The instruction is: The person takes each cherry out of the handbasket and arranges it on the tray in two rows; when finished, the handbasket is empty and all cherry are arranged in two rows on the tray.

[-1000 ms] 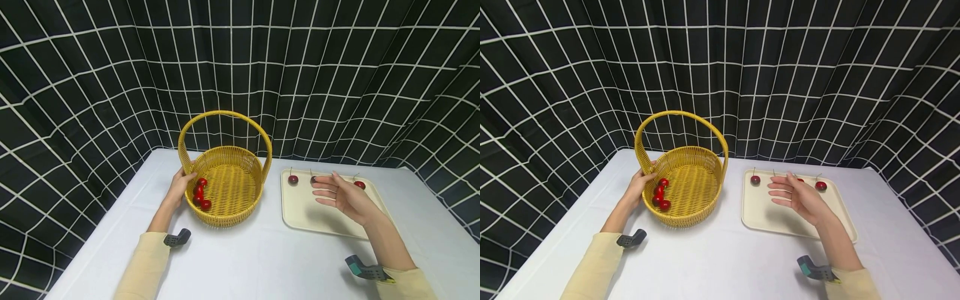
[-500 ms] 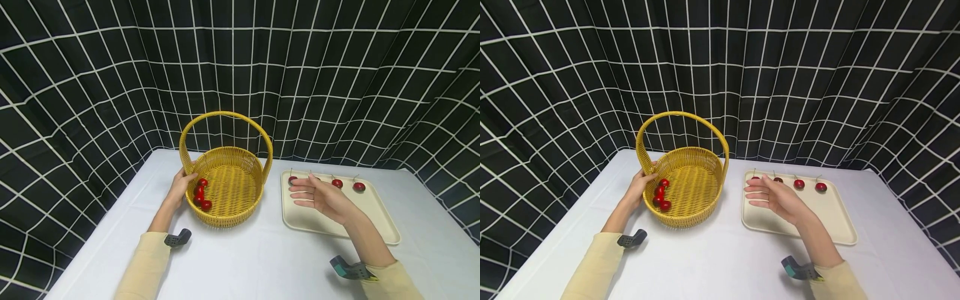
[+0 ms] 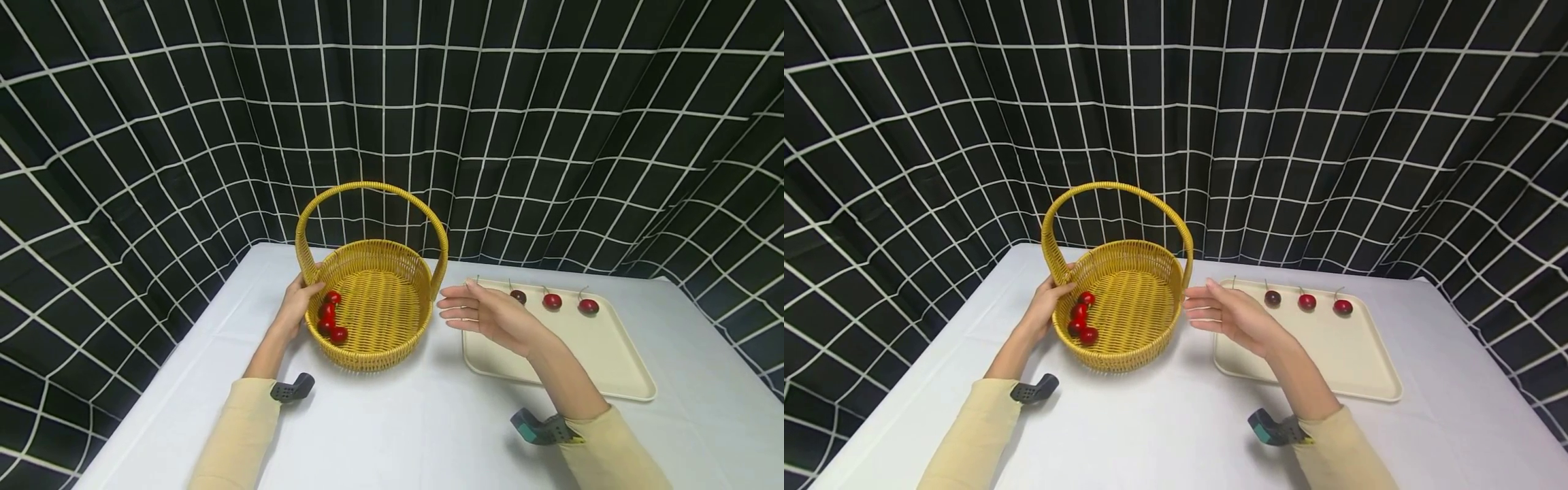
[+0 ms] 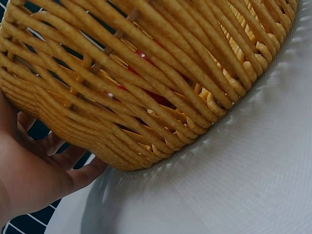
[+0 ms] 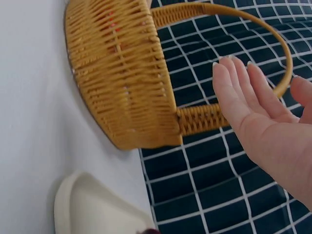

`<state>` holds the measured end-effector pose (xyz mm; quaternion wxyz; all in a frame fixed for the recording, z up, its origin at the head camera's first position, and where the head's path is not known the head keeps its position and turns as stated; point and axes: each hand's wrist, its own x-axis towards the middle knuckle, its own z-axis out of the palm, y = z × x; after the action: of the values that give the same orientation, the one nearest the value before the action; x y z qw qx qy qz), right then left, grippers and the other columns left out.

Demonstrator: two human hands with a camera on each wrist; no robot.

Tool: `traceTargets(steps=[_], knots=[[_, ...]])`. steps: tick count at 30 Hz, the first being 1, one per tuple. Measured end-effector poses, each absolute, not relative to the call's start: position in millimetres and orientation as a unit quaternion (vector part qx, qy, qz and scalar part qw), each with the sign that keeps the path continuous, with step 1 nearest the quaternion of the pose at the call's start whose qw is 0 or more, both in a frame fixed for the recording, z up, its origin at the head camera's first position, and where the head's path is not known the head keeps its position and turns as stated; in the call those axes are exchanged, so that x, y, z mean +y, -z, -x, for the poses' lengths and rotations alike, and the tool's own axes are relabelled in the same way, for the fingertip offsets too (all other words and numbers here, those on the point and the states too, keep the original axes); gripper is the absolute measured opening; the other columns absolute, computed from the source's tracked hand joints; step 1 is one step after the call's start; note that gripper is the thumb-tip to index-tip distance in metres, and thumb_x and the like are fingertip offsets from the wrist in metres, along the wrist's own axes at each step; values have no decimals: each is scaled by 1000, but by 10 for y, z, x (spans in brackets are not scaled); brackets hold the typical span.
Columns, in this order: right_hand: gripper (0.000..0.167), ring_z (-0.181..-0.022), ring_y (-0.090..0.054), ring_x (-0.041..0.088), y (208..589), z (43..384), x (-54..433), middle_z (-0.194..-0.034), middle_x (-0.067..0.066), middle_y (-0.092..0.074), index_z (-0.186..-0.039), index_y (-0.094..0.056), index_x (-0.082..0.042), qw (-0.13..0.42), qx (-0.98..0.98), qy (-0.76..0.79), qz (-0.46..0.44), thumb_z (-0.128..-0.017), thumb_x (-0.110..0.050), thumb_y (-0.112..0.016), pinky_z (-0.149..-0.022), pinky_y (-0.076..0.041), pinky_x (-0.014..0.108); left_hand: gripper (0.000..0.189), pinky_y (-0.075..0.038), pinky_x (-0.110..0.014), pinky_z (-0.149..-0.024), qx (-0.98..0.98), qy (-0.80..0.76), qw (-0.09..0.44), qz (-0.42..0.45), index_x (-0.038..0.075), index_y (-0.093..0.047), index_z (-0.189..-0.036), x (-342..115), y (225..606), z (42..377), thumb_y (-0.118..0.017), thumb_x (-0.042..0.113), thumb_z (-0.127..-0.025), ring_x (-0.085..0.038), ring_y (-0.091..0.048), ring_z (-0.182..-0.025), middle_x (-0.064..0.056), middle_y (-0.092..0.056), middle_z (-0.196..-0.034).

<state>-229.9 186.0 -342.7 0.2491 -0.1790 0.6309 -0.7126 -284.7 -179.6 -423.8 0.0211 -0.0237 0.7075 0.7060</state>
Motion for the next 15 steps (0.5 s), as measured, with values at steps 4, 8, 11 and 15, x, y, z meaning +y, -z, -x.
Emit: traceTargets(steps=[4, 8, 11, 15], knots=[[58, -119, -51, 38, 3444, 2338, 1746, -129, 27, -50, -136, -35, 16, 254, 626, 715, 178, -105, -33, -35, -97, -44, 39, 52, -21, -48, -111, 709, -704, 21, 23, 13, -31, -149, -1790, 4245, 2846, -45, 14, -99, -30, -28, -137, -13, -31, -150], [60, -120, -49, 38, 3477, 2375, 1644, -129, 27, -50, -137, -34, 15, 257, 623, 718, 176, -104, -34, -37, -99, -43, 38, 52, -22, -48, -111, 709, -704, 21, 28, 12, -31, -149, -1789, 4253, 2857, -46, 14, -99, -30, -30, -136, -13, -33, -149], [58, -120, -50, 38, 3494, 2403, 1569, -130, 29, -49, -137, -35, 14, 256, 620, 722, 171, -104, -33, -38, -99, -43, 38, 52, -22, -48, -111, 709, -704, 28, 29, 10, -30, -149, -1760, 4127, 2773, -45, 12, -99, -31, -29, -136, -15, -32, -150], [57, -120, -49, 38, 3508, 2446, 1450, -131, 31, -47, -138, -34, 14, 255, 626, 718, 166, -104, -32, -38, -99, -43, 37, 52, -21, -48, -111, 709, -703, 38, 29, 7, -28, -149, -1721, 3957, 2657, -43, 10, -100, -32, -27, -137, -17, -29, -151]])
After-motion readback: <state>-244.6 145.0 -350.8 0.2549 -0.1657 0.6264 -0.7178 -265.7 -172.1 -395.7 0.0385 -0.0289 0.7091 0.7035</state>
